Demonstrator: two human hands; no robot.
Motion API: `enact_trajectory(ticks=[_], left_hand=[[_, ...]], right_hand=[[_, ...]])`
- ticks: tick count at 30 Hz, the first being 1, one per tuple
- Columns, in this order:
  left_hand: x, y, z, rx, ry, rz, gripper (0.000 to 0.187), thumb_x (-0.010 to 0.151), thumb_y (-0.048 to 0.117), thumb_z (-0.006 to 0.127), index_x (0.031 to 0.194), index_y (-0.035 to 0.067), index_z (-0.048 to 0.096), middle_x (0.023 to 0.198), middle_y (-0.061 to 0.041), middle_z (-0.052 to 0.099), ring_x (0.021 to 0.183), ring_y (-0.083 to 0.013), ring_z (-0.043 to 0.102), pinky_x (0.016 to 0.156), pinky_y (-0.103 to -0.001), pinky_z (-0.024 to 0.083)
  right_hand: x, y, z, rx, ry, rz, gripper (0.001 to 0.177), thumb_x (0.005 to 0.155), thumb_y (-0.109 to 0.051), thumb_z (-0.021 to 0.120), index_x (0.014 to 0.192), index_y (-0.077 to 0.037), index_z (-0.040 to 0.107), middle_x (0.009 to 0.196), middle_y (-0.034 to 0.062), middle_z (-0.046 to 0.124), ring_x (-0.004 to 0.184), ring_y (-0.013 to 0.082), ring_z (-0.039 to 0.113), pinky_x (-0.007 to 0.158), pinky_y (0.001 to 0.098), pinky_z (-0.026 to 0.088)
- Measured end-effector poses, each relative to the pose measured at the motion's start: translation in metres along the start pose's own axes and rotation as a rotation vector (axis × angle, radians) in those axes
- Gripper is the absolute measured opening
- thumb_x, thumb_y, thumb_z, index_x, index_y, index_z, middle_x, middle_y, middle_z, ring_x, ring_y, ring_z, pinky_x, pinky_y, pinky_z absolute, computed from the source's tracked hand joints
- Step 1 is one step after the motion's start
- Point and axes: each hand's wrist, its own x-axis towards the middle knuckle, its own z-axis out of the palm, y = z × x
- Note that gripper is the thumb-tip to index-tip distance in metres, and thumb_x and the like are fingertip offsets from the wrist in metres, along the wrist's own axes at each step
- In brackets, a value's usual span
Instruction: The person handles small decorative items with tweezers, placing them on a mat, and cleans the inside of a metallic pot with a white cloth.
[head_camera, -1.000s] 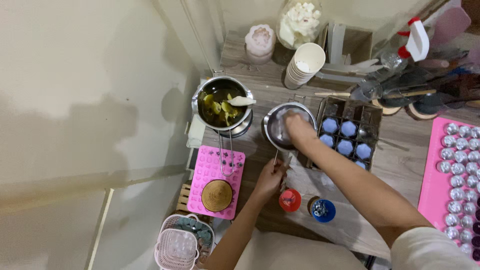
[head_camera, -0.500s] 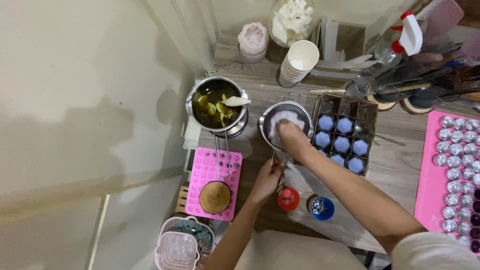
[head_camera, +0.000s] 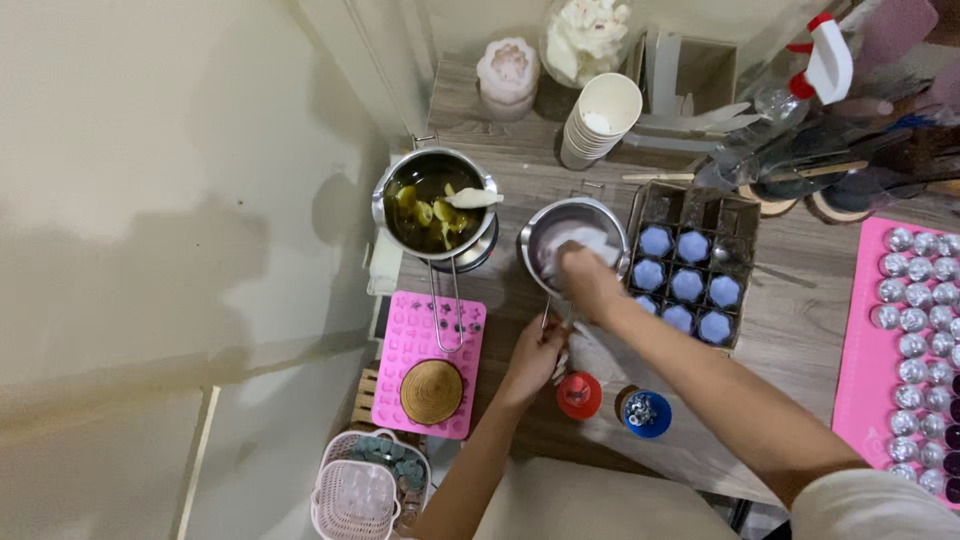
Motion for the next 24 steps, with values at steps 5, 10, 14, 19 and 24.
enact_trajectory(ticks=[5,10,14,19,24], left_hand=[[0.0,-0.015,-0.006,0.106,0.008,0.192,0.014,0.11,0.014,0.054,0.111,0.003,0.062,0.078,-0.001,0.059,0.06,-0.0068,0.051,0.05,-0.028,0.042],[0.001,0.005,-0.009,0.047,-0.017,-0.015,0.01,0.103,0.016,0.05,0.107,0.008,0.055,0.064,-0.001,0.051,0.044,-0.0096,0.043,0.039,-0.029,0.034],[-0.01,0.01,-0.001,-0.032,-0.006,-0.02,0.018,0.106,0.022,0.057,0.102,0.005,0.055,0.061,0.0,0.047,0.042,-0.0097,0.041,0.038,-0.029,0.033],[-0.012,0.015,-0.001,-0.064,0.005,-0.096,0.02,0.103,0.025,0.062,0.102,0.007,0.054,0.062,0.001,0.049,0.043,-0.0095,0.041,0.038,-0.028,0.032],[-0.007,0.016,-0.004,-0.074,-0.009,-0.131,0.02,0.103,0.027,0.062,0.104,0.008,0.057,0.062,0.001,0.049,0.044,-0.0086,0.041,0.039,-0.028,0.033]], right_hand=[[0.0,0.014,0.014,-0.113,0.079,-0.089,0.018,0.086,0.001,0.065,0.105,0.002,0.065,0.099,0.0249,0.067,0.092,0.0434,0.069,0.084,0.0472,0.055],[0.021,0.005,-0.009,0.095,-0.122,-0.006,0.013,0.074,-0.011,0.077,0.085,-0.004,0.075,0.089,0.0198,0.075,0.089,0.0375,0.071,0.083,0.043,0.053],[0.012,-0.006,-0.052,0.623,-0.141,0.392,0.012,0.091,-0.009,0.071,0.102,-0.004,0.073,0.098,0.0163,0.076,0.088,0.0266,0.074,0.075,0.0376,0.054],[-0.046,0.026,-0.118,1.6,-0.132,0.574,0.032,0.096,-0.006,0.06,0.127,0.002,0.061,0.119,0.0179,0.07,0.1,0.0217,0.073,0.089,0.0349,0.06],[-0.1,0.047,-0.144,1.87,0.124,0.603,0.034,0.099,-0.011,0.06,0.13,0.001,0.062,0.121,0.018,0.071,0.105,0.0278,0.072,0.089,0.0439,0.06]])
